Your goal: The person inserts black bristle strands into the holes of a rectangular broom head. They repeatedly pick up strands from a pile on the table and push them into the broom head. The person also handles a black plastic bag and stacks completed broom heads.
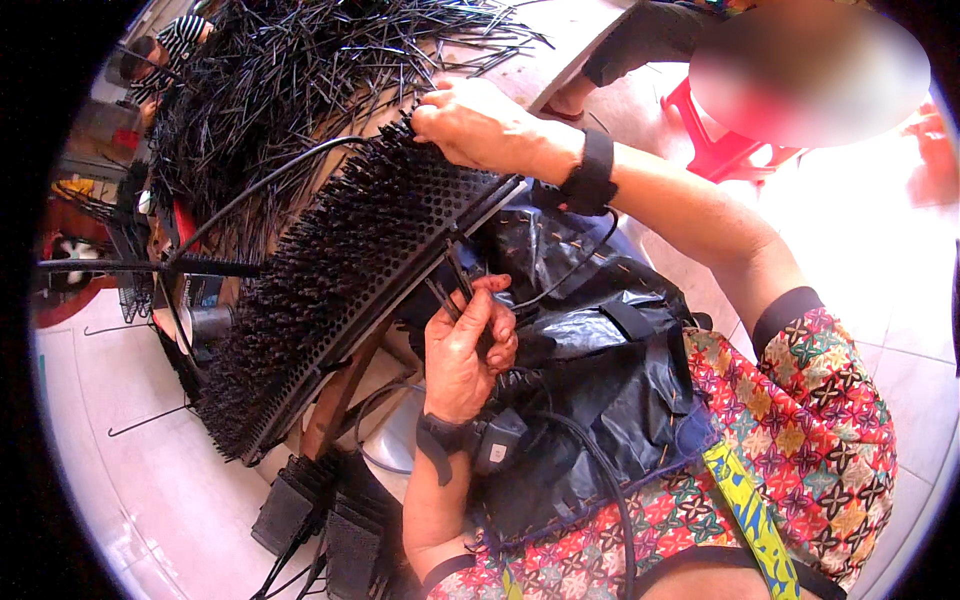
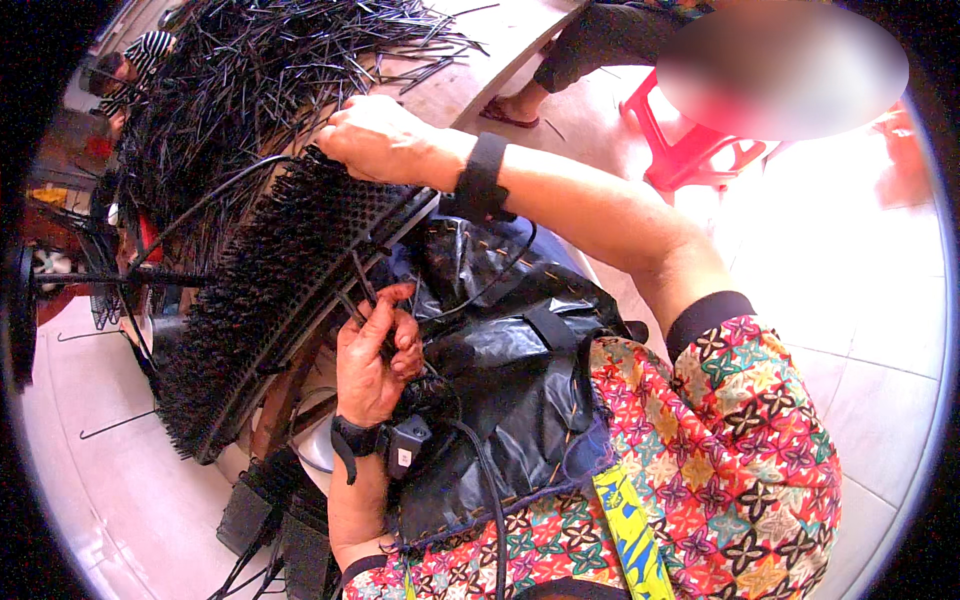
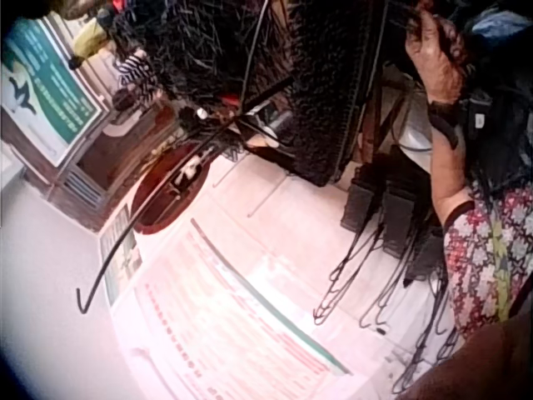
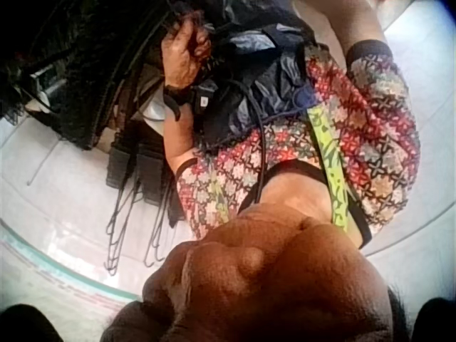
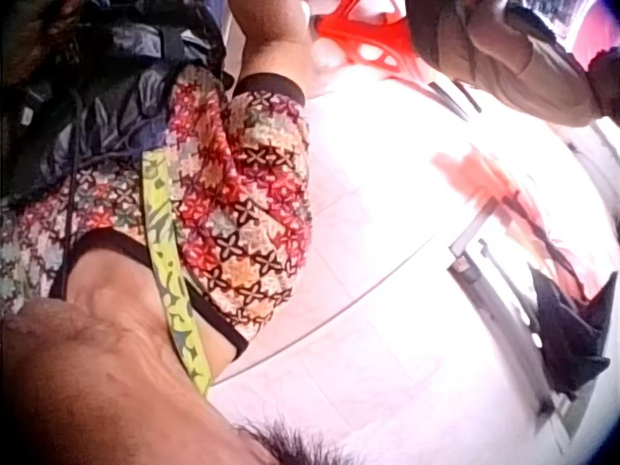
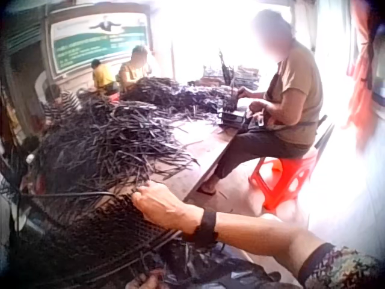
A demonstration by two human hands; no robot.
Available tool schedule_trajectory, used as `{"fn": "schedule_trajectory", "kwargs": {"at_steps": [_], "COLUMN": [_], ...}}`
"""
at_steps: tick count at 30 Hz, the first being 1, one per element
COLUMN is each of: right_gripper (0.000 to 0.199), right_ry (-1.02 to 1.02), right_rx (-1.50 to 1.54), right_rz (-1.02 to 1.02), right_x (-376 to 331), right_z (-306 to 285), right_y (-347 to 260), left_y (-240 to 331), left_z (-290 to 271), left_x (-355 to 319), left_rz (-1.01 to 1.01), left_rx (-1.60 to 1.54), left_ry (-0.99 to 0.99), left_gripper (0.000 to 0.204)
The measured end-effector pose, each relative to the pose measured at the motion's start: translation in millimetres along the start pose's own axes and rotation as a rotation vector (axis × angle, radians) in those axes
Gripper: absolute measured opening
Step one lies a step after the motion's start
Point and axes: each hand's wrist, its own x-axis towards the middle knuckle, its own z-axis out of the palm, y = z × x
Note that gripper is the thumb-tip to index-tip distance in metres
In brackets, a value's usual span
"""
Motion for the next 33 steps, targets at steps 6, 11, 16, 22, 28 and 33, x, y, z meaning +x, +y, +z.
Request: {"fn": "schedule_trajectory", "kwargs": {"at_steps": [6,11,16,22,28,33], "right_gripper": [0.026,0.029,0.018,0.017,0.015,0.015], "right_ry": [0.126,-0.086,-0.187,-0.261,-0.257,0.139], "right_rx": [0.043,0.865,1.478,1.487,1.432,1.183], "right_rz": [0.119,0.568,0.885,0.860,0.840,0.875], "right_x": [-6,-39,-51,-58,-59,-40], "right_z": [-12,-35,-40,-35,-44,-55], "right_y": [-20,-74,-84,-84,-73,-50], "left_y": [0,0,-2,0,-2,-4], "left_z": [0,0,8,6,6,-5], "left_x": [0,-5,-4,-5,-3,0], "left_rz": [0.014,0.044,0.104,0.040,0.019,0.020], "left_rx": [-0.010,0.001,0.125,0.232,0.227,0.155], "left_ry": [-0.027,-0.068,-0.083,-0.120,-0.094,-0.041], "left_gripper": [0.028,0.025,0.026,0.025,0.024,0.024]}}
